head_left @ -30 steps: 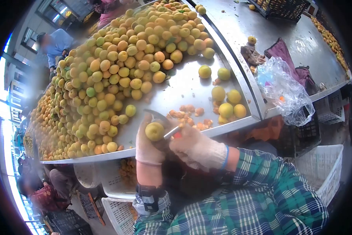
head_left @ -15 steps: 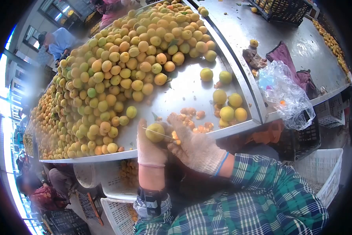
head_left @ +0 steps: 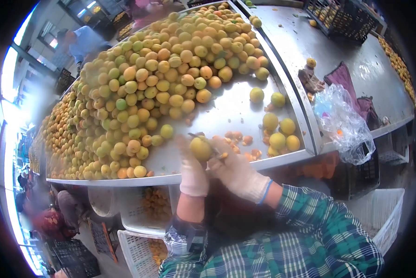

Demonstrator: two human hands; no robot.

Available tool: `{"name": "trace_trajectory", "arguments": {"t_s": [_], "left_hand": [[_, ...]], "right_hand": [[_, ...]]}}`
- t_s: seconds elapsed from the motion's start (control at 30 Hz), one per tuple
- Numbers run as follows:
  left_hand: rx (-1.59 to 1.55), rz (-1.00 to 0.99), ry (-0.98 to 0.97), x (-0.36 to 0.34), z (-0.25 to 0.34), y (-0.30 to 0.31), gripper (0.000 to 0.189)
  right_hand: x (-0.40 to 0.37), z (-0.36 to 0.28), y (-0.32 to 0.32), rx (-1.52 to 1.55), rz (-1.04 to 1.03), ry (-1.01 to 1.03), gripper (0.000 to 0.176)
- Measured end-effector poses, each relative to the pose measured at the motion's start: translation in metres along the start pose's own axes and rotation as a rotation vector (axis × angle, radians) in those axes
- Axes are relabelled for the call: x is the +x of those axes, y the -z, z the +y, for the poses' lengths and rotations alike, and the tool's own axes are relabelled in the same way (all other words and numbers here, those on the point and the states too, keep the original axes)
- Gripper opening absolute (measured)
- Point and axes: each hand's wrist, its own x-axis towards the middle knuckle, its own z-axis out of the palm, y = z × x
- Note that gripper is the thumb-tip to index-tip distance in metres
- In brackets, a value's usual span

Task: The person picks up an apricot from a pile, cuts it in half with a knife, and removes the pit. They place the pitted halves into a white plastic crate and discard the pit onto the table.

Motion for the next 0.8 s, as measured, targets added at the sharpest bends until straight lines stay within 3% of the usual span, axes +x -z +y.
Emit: {"name": "trace_trajectory", "arguments": {"t_s": [0.07,0.17,0.33,0.4,0.43,0.47,0.53,0.57,0.6,0.67,0.7,0.77,0.8], "left_hand": [[0.444,-0.167,-0.415,-0.001,0.001,0.003,0.063],[0.575,-0.148,-0.480,-0.018,0.004,-0.009,0.059],[0.137,-0.220,-0.219,-0.023,-0.001,-0.015,0.059],[-0.093,-0.048,0.020,-0.025,-0.002,-0.021,0.059],[-0.127,-0.053,0.048,-0.023,-0.003,-0.021,0.061],[-0.126,-0.051,0.050,-0.020,-0.003,-0.018,0.061],[0.172,-0.228,-0.159,-0.013,-0.001,-0.010,0.061],[0.372,-0.169,-0.245,-0.012,0.000,-0.006,0.061],[0.370,-0.169,-0.244,-0.013,0.000,-0.008,0.061],[0.423,-0.043,-0.448,-0.016,0.003,-0.015,0.058],[0.399,-0.054,-0.408,-0.014,-0.002,-0.009,0.057],[0.340,-0.068,-0.338,-0.006,-0.014,-0.001,0.057],[0.280,-0.081,-0.268,-0.004,-0.017,-0.001,0.058]], "right_hand": [[0.001,0.000,0.006,-0.030,0.059,0.076,0.066],[-0.007,-0.002,0.008,-0.111,0.132,0.180,0.066],[-0.010,-0.004,-0.008,-0.127,0.160,0.143,0.065],[-0.009,-0.003,-0.008,-0.176,0.166,0.105,0.064],[-0.008,-0.001,-0.008,-0.154,0.183,0.159,0.065],[-0.007,0.001,-0.006,-0.132,0.199,0.211,0.066],[-0.005,-0.001,0.002,-0.157,0.180,0.218,0.068],[-0.005,-0.001,0.005,-0.181,0.165,0.229,0.069],[-0.006,-0.001,0.006,-0.182,0.165,0.228,0.069],[-0.007,-0.001,0.006,-0.277,0.209,0.310,0.071],[-0.007,-0.004,0.006,-0.275,0.212,0.307,0.071],[-0.006,-0.011,0.006,-0.323,0.060,0.032,0.070],[-0.007,-0.009,0.006,-0.323,0.064,0.028,0.070]]}}
